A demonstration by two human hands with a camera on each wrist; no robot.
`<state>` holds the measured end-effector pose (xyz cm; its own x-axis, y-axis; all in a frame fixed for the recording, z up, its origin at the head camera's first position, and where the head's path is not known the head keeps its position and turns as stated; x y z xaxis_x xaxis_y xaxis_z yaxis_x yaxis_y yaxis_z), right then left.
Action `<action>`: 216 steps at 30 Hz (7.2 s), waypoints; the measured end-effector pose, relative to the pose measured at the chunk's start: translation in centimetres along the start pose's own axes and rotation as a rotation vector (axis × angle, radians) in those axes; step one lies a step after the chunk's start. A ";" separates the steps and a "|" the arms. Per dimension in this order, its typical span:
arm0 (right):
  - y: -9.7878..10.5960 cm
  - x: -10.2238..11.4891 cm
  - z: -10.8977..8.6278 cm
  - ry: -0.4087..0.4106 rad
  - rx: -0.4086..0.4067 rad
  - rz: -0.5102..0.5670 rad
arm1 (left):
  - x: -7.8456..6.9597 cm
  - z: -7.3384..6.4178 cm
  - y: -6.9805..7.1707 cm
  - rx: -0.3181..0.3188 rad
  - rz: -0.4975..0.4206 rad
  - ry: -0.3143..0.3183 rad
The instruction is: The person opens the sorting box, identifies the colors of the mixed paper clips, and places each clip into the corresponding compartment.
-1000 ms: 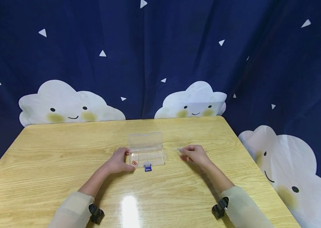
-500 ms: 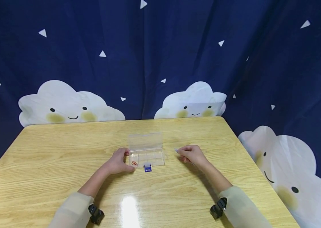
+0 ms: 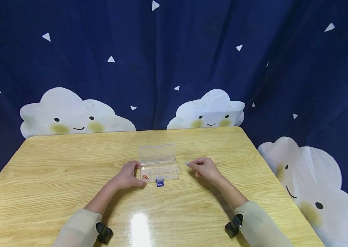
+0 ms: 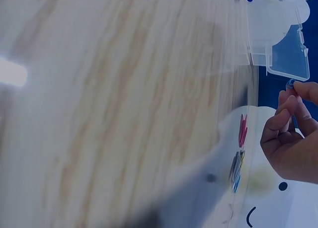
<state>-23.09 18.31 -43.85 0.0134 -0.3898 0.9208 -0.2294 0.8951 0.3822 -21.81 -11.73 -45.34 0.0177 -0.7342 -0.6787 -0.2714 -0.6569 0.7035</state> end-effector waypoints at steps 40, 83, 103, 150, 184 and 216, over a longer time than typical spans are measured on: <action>-4.4 2.2 0.8 0.098 0.094 -0.006 | 0.1 0.0 0.0 0.010 -0.001 0.005; -9.1 5.0 2.1 0.256 0.146 -0.210 | 0.0 0.0 0.1 -0.009 0.007 -0.012; -10.3 5.6 2.2 0.279 0.192 -0.257 | -0.2 0.1 0.1 0.010 -0.005 0.008; -6.3 4.4 1.8 0.205 0.116 -0.186 | 0.3 0.2 -0.2 -0.004 -0.005 -0.011; 0.0 0.1 0.8 0.051 -0.006 -0.093 | 0.1 0.1 -0.1 -0.008 -0.007 -0.023; 5.0 -2.4 -0.8 0.051 -0.129 -0.207 | 0.3 0.3 -0.3 -0.003 -0.008 -0.003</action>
<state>-23.54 23.91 -44.12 0.0967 -0.5595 0.8232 -0.0901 0.8187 0.5671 -21.98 -11.72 -45.78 0.0167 -0.7286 -0.6847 -0.2684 -0.6629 0.6989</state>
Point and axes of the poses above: each hand's wrist, its own z-axis towards the middle knuckle, its own y-axis out of the back of the hand, x = y × z, the point moved 4 cm from there along z, towards the middle knuckle, and after that the axes turned 11 degrees about y, right-handed, at the moved point
